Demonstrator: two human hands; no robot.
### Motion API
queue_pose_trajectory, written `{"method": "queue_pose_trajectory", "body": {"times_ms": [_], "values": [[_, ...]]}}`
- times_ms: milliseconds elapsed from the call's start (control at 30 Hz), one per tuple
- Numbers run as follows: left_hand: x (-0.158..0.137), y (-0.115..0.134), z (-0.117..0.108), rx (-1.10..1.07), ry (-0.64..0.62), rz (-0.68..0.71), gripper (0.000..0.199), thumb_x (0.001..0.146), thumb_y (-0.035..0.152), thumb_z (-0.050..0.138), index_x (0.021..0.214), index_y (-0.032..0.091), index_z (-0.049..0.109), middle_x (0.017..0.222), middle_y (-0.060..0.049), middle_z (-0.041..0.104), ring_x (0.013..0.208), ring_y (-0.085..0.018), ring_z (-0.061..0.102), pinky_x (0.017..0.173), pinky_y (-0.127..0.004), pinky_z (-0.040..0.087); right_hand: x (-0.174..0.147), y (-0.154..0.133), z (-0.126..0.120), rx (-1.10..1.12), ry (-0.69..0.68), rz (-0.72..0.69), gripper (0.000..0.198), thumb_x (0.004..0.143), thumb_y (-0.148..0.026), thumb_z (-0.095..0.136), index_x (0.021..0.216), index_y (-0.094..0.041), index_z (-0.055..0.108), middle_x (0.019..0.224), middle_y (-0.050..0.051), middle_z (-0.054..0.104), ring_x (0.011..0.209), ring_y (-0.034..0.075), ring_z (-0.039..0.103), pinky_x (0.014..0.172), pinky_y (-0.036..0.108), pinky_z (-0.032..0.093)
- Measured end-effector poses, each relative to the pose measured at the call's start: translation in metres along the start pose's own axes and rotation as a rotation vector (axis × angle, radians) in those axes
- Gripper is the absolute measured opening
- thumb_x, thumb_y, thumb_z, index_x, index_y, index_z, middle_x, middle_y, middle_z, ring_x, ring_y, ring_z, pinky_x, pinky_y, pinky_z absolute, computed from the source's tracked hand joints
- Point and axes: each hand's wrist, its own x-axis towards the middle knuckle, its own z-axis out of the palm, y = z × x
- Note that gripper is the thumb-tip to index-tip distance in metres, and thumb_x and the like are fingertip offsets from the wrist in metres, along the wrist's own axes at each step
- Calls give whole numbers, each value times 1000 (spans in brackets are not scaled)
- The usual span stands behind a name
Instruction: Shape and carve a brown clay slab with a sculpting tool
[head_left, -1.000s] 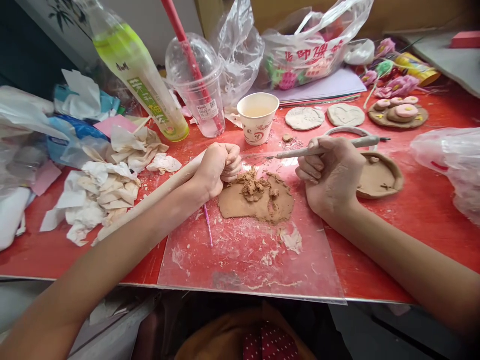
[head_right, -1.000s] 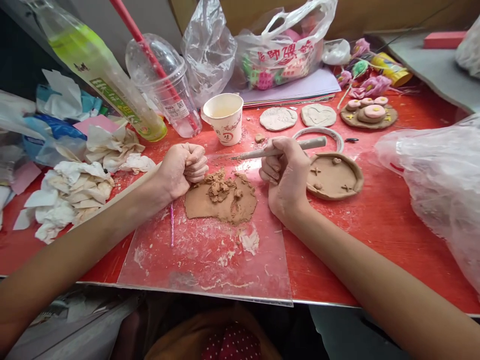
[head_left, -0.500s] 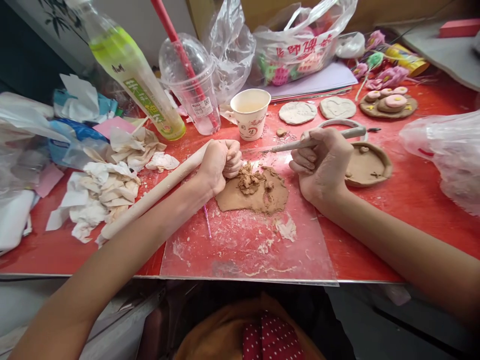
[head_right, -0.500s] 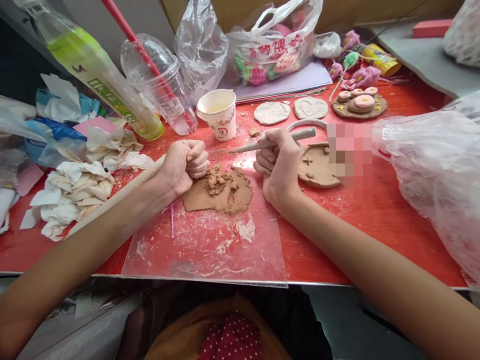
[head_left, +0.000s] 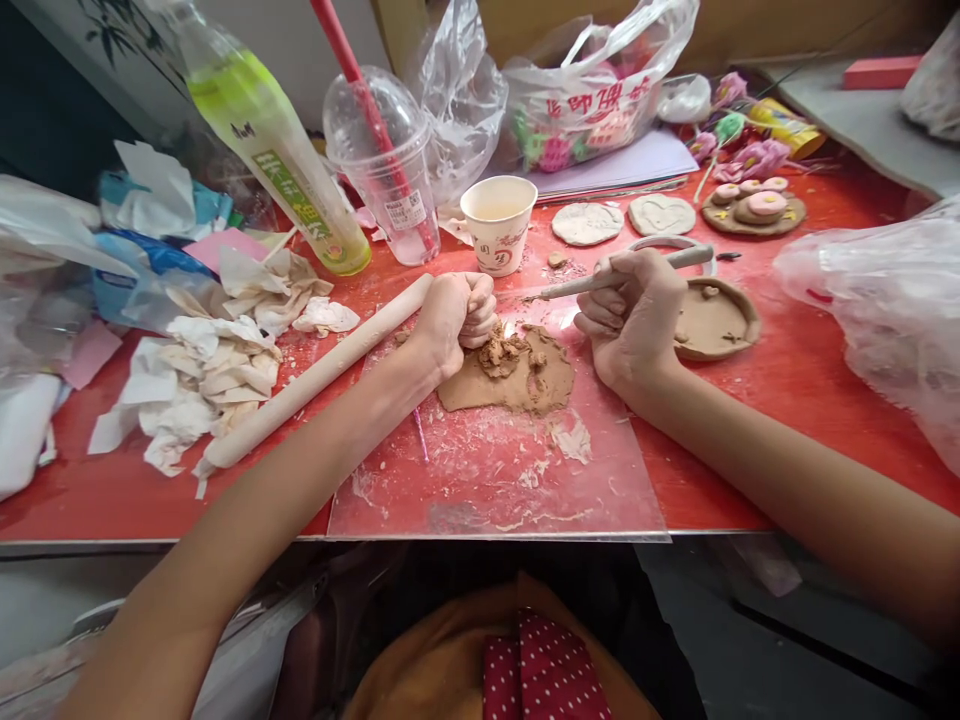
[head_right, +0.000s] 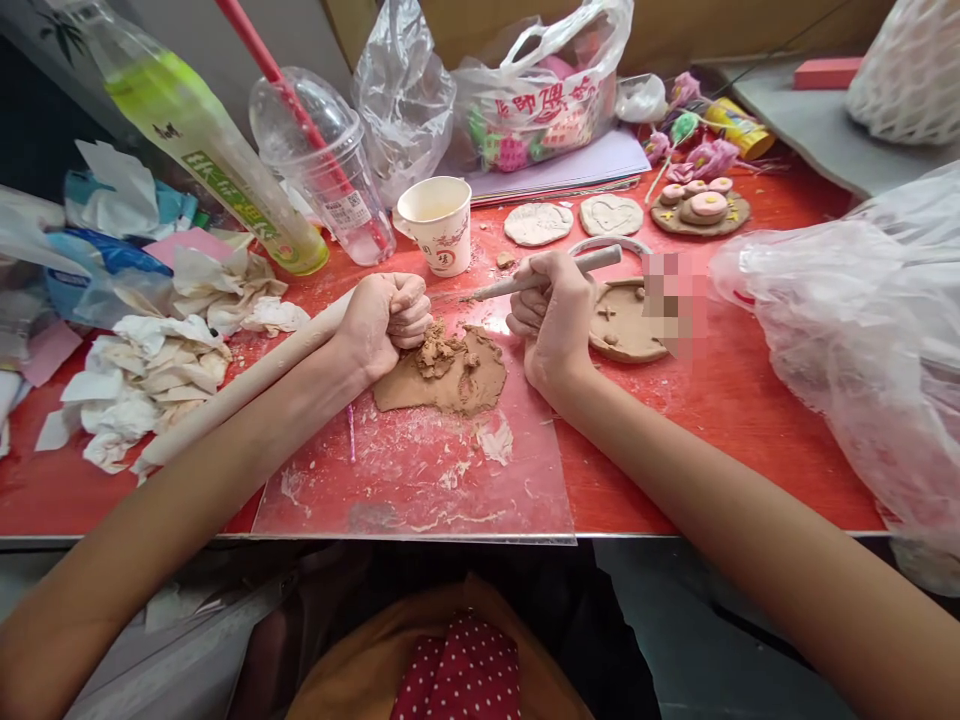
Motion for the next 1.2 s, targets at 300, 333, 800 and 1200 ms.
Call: {"method": "queue_pose_trajectory", "body": {"times_ms": [300, 333, 800, 1200], "values": [[5, -8, 4, 97, -38, 103, 23, 58, 1, 32, 42, 17, 26, 34, 8, 20, 24, -1, 15, 32, -12, 5, 0, 2, 1, -10, 16, -19, 23, 67, -23, 49, 47, -21, 38, 43, -8, 15, 39, 5, 7, 38, 26, 4], [6, -9, 3, 102, -45, 115, 22, 58, 2, 32, 42, 17, 26, 34, 8, 21, 24, -1, 15, 32, -12, 5, -1, 2, 2, -5, 27, -23, 23, 67, -22, 48, 47, -21, 38, 43, -7, 15, 39, 6, 7, 39, 26, 3], [-39, 32, -28, 931, -24, 510, 25, 59, -3, 34, 57, 15, 51, 54, 3, 51, 49, -6, 46, 47, -17, 35, -11, 0, 6, -151, -232, -128, 7, 72, -25, 49, 69, -22, 55, 43, -6, 29, 39, 8, 17, 41, 28, 8], [-52, 1, -64, 1246, -255, 436, 64, 67, -4, 34, 126, 19, 40, 132, -5, 50, 125, -17, 45, 107, -34, 35, -6, 0, 9, -167, -222, -26, 12, 72, -24, 47, 64, -19, 55, 46, -3, 34, 42, 8, 22, 42, 28, 10]]}}
